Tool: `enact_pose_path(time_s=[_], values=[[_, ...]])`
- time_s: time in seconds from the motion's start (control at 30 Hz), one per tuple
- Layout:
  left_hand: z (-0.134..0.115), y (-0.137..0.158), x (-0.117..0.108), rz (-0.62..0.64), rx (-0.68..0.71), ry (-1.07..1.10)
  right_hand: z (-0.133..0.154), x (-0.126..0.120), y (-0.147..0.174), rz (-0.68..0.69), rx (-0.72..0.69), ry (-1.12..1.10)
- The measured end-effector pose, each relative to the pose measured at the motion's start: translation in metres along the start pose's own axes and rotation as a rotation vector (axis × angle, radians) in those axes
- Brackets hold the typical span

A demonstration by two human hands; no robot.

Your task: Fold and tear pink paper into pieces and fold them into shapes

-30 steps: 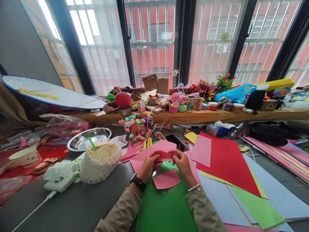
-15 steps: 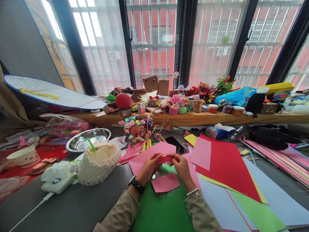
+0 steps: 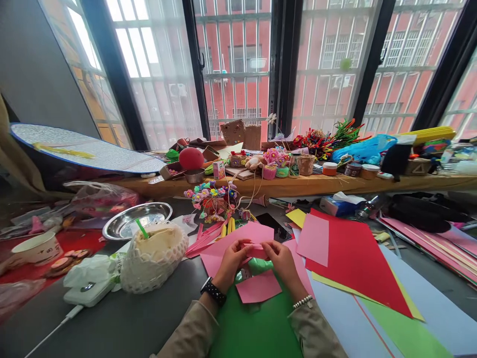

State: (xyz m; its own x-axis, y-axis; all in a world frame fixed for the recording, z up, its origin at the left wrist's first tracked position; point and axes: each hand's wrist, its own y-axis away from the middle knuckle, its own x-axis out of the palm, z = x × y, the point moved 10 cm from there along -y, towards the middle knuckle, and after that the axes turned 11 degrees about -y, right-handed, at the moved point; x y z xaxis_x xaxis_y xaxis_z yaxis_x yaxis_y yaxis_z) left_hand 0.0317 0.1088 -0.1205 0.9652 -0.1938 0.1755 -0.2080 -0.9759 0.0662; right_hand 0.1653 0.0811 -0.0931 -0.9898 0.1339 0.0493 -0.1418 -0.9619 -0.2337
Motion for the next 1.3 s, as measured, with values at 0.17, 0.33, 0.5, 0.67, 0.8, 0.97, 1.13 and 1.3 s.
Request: enact_pose_path(time_s=[0.17, 0.33, 0.5, 0.67, 0.8, 0.97, 1.13, 1.3], values=[[-0.001, 0.001, 0.001, -0.001, 0.001, -0.026, -0.002, -0.003, 0.0, 0.0, 0.012, 0.007], [-0.001, 0.001, 0.0, -0.005, 0.0, -0.051, -0.004, -0.004, -0.001, -0.013, 0.023, 0.0], [-0.001, 0.001, 0.002, 0.016, 0.012, -0.062, -0.006, -0.006, -0.002, -0.026, 0.019, -0.001], [-0.003, 0.002, 0.007, 0.068, 0.031, -0.088, -0.002, -0.004, -0.001, -0.016, 0.001, 0.022], [-0.002, 0.002, 0.01, 0.086, 0.032, -0.113, 0.002, -0.001, 0.0, 0.004, -0.01, 0.04], [-0.002, 0.003, 0.009, 0.065, 0.021, -0.114, 0.004, 0.001, 0.0, 0.014, -0.025, 0.066], [-0.005, 0.004, 0.008, 0.058, 0.027, -0.115, 0.004, 0.002, 0.001, 0.031, -0.035, 0.05], [-0.004, 0.002, 0.005, 0.046, 0.032, -0.134, 0.0, 0.001, 0.0, 0.027, -0.018, 0.021]])
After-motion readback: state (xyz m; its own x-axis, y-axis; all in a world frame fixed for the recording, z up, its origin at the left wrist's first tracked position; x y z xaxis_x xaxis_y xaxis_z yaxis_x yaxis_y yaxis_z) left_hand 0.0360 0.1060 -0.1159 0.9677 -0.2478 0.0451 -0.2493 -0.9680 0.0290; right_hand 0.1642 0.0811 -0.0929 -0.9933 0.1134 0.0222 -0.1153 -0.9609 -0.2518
